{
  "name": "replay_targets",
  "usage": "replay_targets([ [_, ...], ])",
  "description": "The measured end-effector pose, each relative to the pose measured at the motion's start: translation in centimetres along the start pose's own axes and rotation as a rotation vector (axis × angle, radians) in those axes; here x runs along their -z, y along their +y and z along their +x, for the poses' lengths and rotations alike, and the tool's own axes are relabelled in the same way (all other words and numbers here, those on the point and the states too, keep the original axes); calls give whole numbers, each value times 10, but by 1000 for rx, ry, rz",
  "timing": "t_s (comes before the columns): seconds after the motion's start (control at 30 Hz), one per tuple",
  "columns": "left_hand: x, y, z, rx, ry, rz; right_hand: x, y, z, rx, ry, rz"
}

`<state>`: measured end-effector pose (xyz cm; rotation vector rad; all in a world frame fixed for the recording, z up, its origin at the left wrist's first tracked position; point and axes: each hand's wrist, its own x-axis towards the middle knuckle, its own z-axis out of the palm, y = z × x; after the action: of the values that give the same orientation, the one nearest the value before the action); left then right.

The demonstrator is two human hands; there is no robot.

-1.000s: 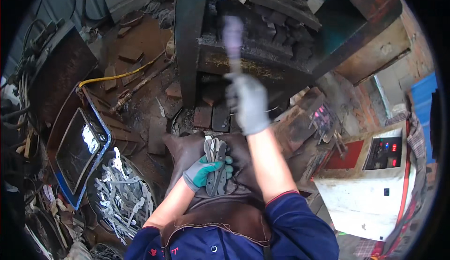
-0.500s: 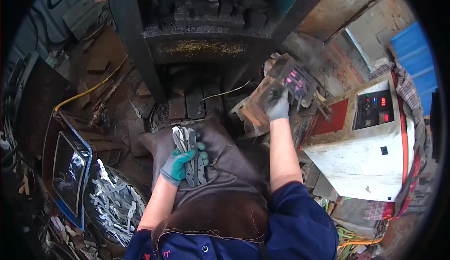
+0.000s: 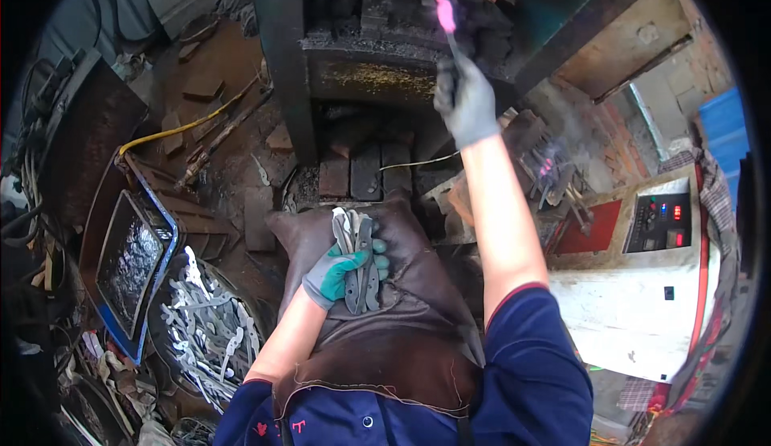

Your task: The person selects metal blanks from a container, heats them in a furnace, and stamps the heated metal blanks using a press machine.

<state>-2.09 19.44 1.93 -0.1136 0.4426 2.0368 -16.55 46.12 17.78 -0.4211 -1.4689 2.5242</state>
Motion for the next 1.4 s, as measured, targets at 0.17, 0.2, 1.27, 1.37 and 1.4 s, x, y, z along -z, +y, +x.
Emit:
replay_targets([
  [0.17,3,0,0,-4,-23,-16,-28,-19,69,-168,-15,-14],
  [0.2,4,0,-1,-15,-22,-16,-35,-18,67,-175,-19,-14],
  [1.27,-2,-19,42,-274,238,23,48,112,-212,11,-258,-1429],
  [1.37,-4,-14,33,-325,312,144,60,122,-210,95,-226,-1419],
  [1.4,3,-12,32,-288,309,102,66,125,-208,171,-144,-1400],
])
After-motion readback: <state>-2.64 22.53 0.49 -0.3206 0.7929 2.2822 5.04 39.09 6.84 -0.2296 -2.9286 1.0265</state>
